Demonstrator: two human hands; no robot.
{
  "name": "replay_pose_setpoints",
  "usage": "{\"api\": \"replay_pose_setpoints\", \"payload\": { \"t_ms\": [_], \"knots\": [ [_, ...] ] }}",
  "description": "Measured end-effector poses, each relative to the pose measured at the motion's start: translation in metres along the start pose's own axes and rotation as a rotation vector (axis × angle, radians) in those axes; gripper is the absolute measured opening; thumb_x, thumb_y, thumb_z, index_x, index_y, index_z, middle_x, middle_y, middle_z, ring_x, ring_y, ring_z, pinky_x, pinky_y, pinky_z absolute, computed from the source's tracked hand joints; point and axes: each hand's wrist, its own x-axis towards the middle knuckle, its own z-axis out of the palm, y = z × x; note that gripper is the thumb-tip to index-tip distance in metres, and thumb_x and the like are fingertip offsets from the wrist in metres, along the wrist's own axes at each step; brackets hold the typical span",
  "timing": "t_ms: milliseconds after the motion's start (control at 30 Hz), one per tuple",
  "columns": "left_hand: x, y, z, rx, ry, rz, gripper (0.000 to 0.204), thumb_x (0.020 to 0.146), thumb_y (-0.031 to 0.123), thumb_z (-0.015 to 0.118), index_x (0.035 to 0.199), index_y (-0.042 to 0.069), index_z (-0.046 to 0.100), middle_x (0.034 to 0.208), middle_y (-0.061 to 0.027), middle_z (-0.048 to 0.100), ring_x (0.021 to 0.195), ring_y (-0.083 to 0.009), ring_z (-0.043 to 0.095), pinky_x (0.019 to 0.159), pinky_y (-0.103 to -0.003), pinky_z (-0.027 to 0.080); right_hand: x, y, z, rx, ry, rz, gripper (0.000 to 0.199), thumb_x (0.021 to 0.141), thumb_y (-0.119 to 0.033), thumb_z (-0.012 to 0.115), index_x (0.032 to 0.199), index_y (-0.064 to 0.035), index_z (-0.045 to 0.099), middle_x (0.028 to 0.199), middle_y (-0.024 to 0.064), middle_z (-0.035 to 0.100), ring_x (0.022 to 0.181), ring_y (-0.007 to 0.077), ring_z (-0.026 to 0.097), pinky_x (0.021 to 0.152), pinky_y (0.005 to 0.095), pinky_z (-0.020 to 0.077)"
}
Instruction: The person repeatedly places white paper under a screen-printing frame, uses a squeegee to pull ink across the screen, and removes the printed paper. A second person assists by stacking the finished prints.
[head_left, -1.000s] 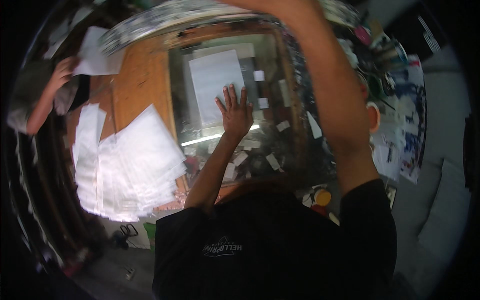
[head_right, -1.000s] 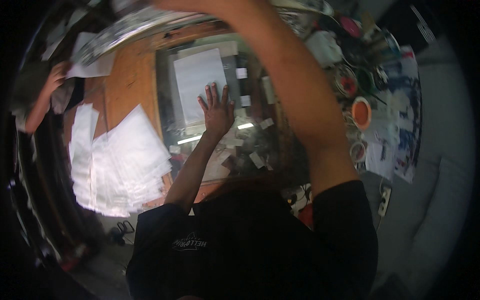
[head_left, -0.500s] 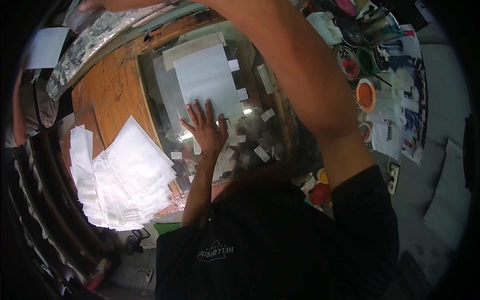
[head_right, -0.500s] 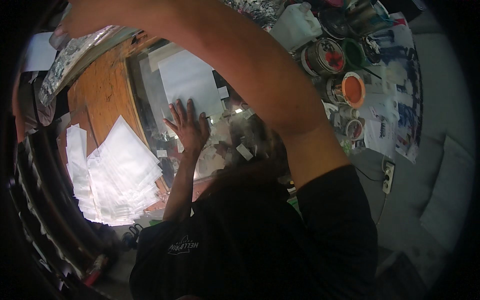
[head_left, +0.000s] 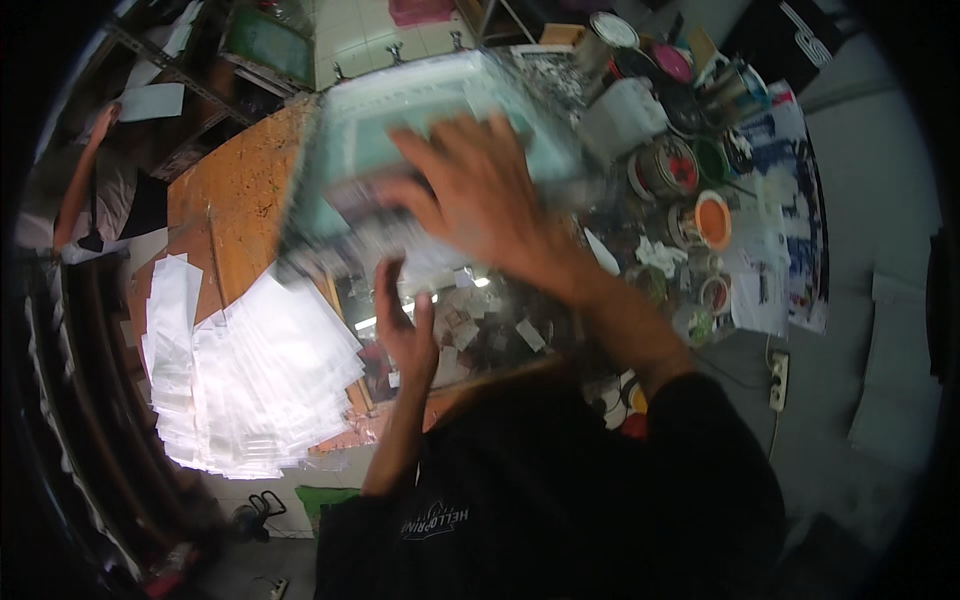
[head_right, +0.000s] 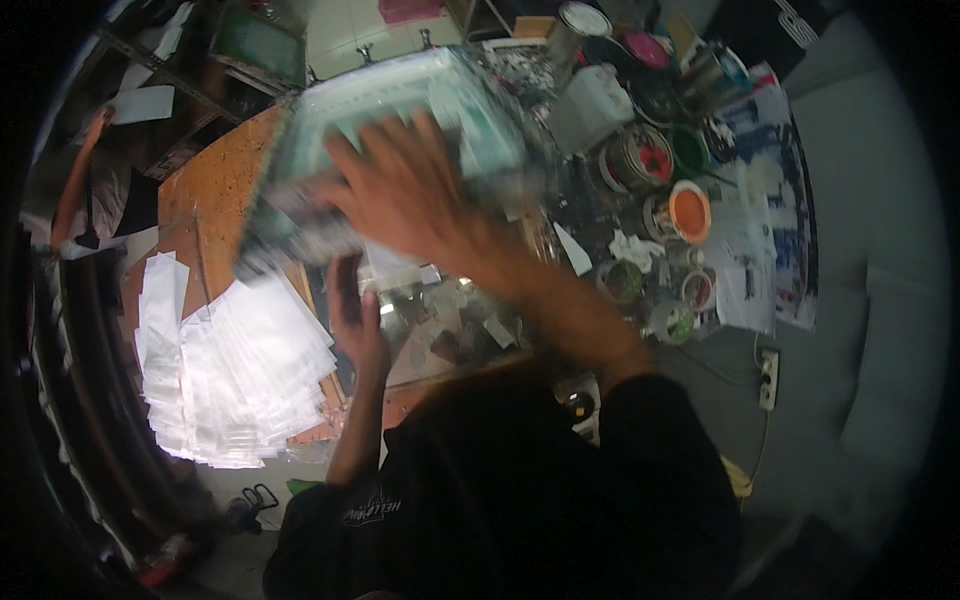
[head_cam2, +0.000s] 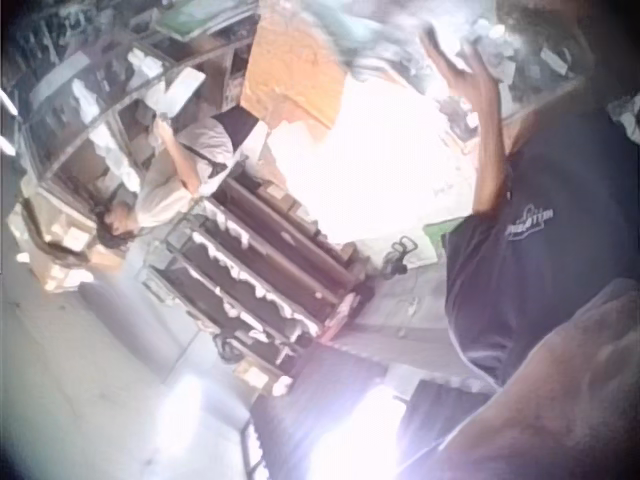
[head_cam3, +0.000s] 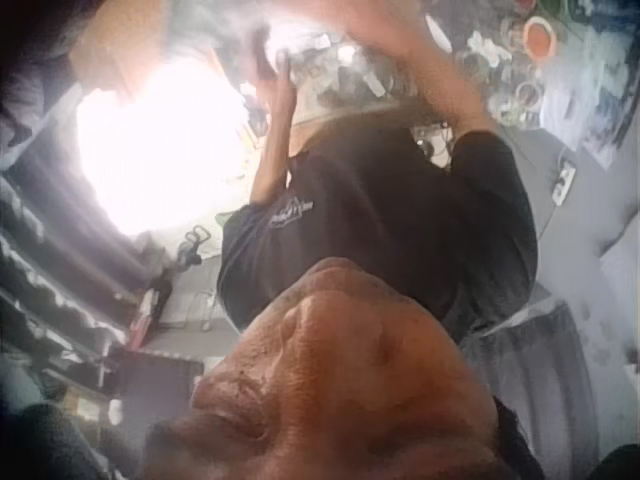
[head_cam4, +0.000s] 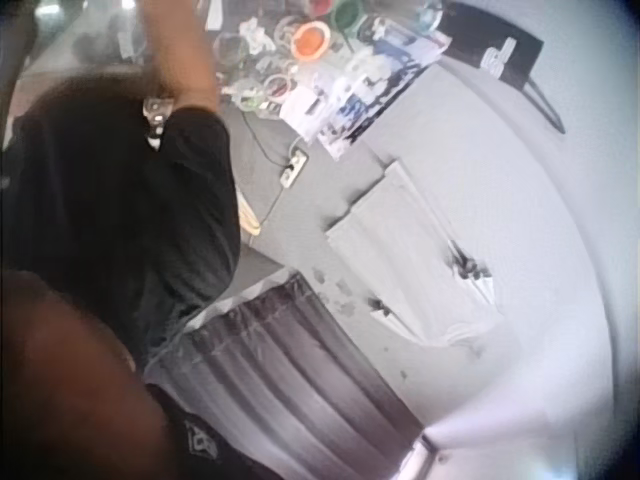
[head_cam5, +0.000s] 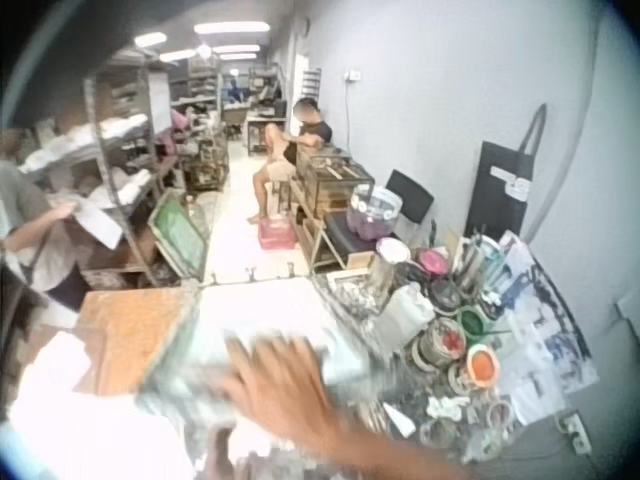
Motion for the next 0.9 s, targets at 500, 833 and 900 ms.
{"api": "replay_pose_setpoints", "payload": {
  "t_ms": [500, 833, 900],
  "knots": [
    [-0.026, -0.044, -0.027, -0.626, 0.421, -1.214, 0.031, 0.103, 0.030, 0.058, 0.127, 0.010, 0.059, 0.115, -0.0062, 0.060, 0.118, -0.0236, 0.058, 0.097, -0.051, 0.045, 0.028, 0.161, 0.246, -0.110, -0.351, 0.061, 0.030, 0.084, -0.003, 0.067, 0.112, -0.0124, 0.072, 0.090, 0.0129, 0.074, 0.083, 0.0338, 0.068, 0.076, 0.0462, 0.0505],
    [-0.035, -0.050, -0.036, -0.701, 0.344, -1.110, 0.027, 0.104, 0.022, 0.055, 0.123, 0.002, 0.057, 0.119, -0.0129, 0.062, 0.118, -0.0273, 0.060, 0.091, -0.047, 0.048, -0.058, 0.094, 0.197, -0.027, -0.524, 0.152, 0.038, 0.081, 0.003, 0.062, 0.115, -0.0124, 0.070, 0.098, 0.0108, 0.074, 0.093, 0.0328, 0.068, 0.083, 0.0475, 0.0483],
    [-0.037, -0.058, -0.038, -0.662, 0.313, -1.128, 0.033, 0.103, 0.023, 0.055, 0.127, 0.001, 0.053, 0.124, -0.0153, 0.059, 0.124, -0.0308, 0.057, 0.095, -0.051, 0.047, -0.091, 0.066, 0.178, -0.003, -0.486, 0.170, 0.042, 0.079, 0.005, 0.061, 0.117, -0.0118, 0.069, 0.105, 0.0107, 0.073, 0.102, 0.0317, 0.066, 0.090, 0.0491, 0.0449]
  ]
}}
